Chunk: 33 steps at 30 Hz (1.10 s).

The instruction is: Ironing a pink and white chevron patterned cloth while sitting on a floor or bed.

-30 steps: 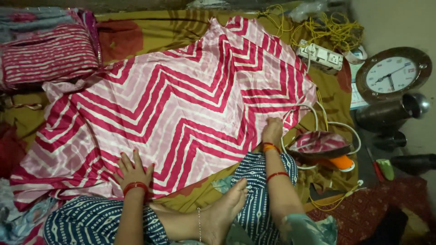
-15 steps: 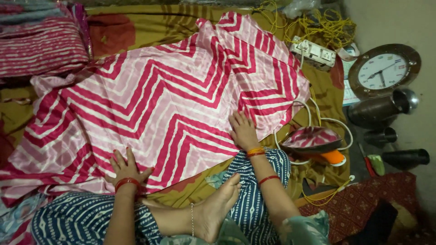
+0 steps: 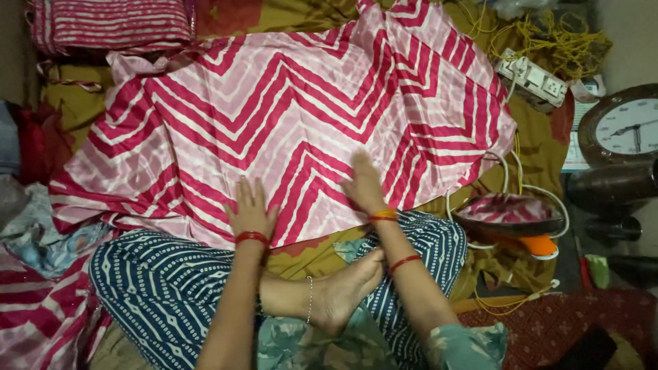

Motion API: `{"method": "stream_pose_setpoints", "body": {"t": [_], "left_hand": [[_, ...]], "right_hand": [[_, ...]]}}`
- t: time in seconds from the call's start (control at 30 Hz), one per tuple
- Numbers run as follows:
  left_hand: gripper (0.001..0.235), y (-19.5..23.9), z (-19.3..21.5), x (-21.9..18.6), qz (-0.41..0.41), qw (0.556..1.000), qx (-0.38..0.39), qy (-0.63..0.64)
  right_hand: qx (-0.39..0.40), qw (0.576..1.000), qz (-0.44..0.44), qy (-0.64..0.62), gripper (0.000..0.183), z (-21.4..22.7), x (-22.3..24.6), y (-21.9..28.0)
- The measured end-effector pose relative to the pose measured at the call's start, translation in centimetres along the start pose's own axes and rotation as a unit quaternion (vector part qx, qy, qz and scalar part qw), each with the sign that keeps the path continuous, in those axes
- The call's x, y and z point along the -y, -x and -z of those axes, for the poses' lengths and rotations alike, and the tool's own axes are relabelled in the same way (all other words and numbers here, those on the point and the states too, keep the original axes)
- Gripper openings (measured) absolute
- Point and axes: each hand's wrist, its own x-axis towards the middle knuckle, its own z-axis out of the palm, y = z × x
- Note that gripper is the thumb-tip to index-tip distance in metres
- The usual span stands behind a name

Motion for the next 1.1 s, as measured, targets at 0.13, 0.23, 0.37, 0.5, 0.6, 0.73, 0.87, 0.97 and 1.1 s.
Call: {"method": "stream_pose_setpoints", "body": {"t": [0.13,0.23,0.37,0.5,0.6,0.73,0.87,0.97,1.1], "left_hand": [[0.101,1.0,2.5,-2.9,0.037,0.991,0.116,0.058],[0.104,1.2,4.6,-2.9,0.063,0.988,0.142,0.03],[0.113,1.1,6.2,-2.1,0.051,0.974,0.219,0.012],[0.12,0.7,5.3,-2.0,0.052,0.971,0.233,0.016],[0.119,0.8,5.2,-1.7,0.035,0.972,0.234,0.002],[0.115,1.4,4.8,-1.3,0.053,0.974,0.218,0.037],[0.112,1.6,4.3,-1.2,0.047,0.979,0.191,0.045],[0.113,1.5,4.3,-1.3,0.045,0.98,0.192,0.034],[0.116,1.1,4.7,-1.6,0.054,0.974,0.218,0.03]], "right_hand": [[0.179,0.981,0.034,0.072,0.096,4.1,7.4,0.1],[0.243,0.965,-0.032,0.096,0.105,6.0,6.7,0.8],[0.21,0.952,-0.201,0.096,0.126,7.1,3.0,2.7],[0.173,0.948,-0.254,0.081,0.127,8.0,0.1,5.2],[0.1,0.969,-0.212,0.077,0.101,6.3,-4.1,6.8],[-0.082,0.973,-0.204,-0.071,0.064,10.3,-3.3,7.7],[-0.2,0.959,-0.181,-0.092,0.041,15.8,-2.8,9.5],[-0.289,0.939,-0.172,-0.074,0.031,21.1,-0.4,12.0],[-0.458,0.877,-0.138,0.046,0.013,28.2,0.6,16.0]]}}
